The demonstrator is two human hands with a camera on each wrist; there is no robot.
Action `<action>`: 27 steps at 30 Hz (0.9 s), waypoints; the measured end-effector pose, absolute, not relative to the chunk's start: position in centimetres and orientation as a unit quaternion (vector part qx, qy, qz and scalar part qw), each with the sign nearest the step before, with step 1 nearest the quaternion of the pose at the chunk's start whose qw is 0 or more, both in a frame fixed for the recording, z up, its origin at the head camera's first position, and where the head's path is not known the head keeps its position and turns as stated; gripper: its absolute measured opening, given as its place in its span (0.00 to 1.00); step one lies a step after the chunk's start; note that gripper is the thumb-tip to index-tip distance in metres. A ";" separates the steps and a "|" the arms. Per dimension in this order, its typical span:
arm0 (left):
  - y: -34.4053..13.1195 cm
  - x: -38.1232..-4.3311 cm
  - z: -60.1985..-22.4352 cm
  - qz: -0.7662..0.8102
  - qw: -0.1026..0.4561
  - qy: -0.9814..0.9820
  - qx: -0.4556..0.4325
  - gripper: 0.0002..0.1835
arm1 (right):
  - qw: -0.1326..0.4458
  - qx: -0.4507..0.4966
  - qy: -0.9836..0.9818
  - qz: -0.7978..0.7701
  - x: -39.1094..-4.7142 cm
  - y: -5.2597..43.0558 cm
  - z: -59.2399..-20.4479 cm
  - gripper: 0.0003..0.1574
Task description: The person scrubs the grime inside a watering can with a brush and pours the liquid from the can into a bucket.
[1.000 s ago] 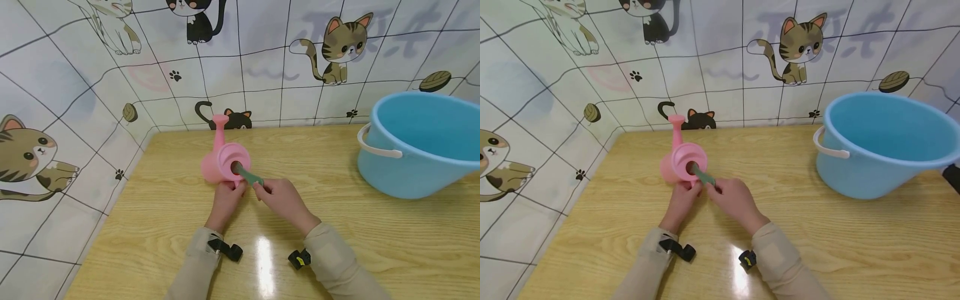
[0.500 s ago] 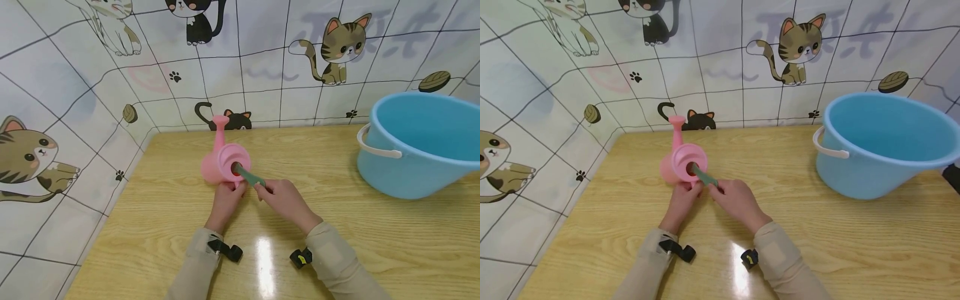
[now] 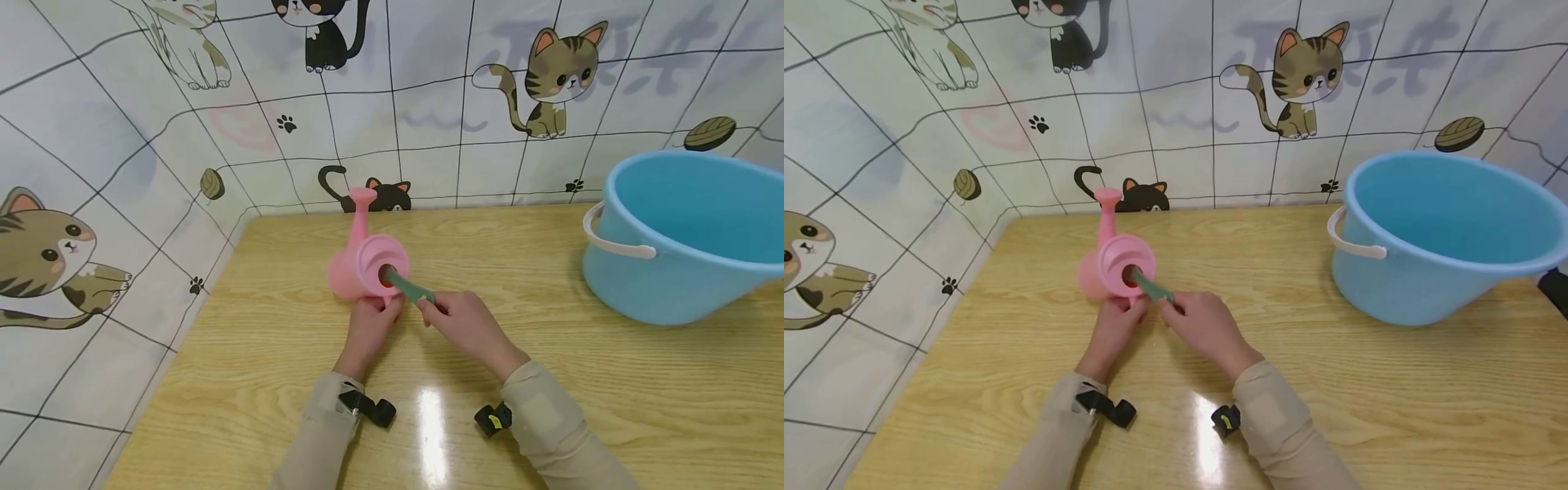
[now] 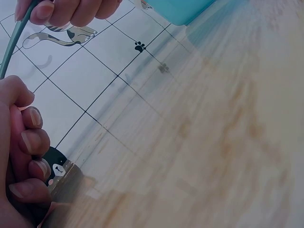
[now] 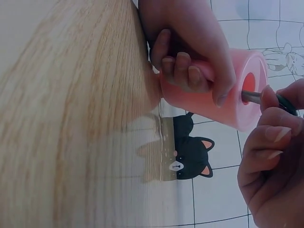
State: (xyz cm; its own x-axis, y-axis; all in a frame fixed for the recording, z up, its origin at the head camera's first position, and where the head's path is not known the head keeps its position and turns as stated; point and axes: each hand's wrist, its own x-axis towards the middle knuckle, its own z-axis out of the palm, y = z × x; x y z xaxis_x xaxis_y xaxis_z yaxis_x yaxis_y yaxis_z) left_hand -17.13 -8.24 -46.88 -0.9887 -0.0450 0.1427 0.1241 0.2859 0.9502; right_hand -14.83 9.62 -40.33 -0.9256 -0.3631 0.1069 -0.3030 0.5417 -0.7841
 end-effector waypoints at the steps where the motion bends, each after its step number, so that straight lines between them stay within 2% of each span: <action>1: -8.3 -17.1 -46.9 -0.596 0.069 -0.799 -0.024 0.20 | 0.034 -0.189 0.877 -0.440 -14.8 9.6 -40.3 0.22; 7: -8.3 -17.0 -46.4 -0.599 0.056 -0.798 -0.014 0.18 | 0.037 -0.184 0.878 -0.441 -14.9 9.8 -40.5 0.22; 14: -7.6 -15.6 -43.6 -0.595 0.069 -0.800 -0.019 0.15 | 0.038 -0.155 0.885 -0.437 -15.4 10.6 -40.6 0.24; 27: -7.7 -15.9 -43.9 -0.600 0.064 -0.797 -0.021 0.16 | 0.042 -0.175 0.879 -0.442 -15.5 10.4 -40.9 0.24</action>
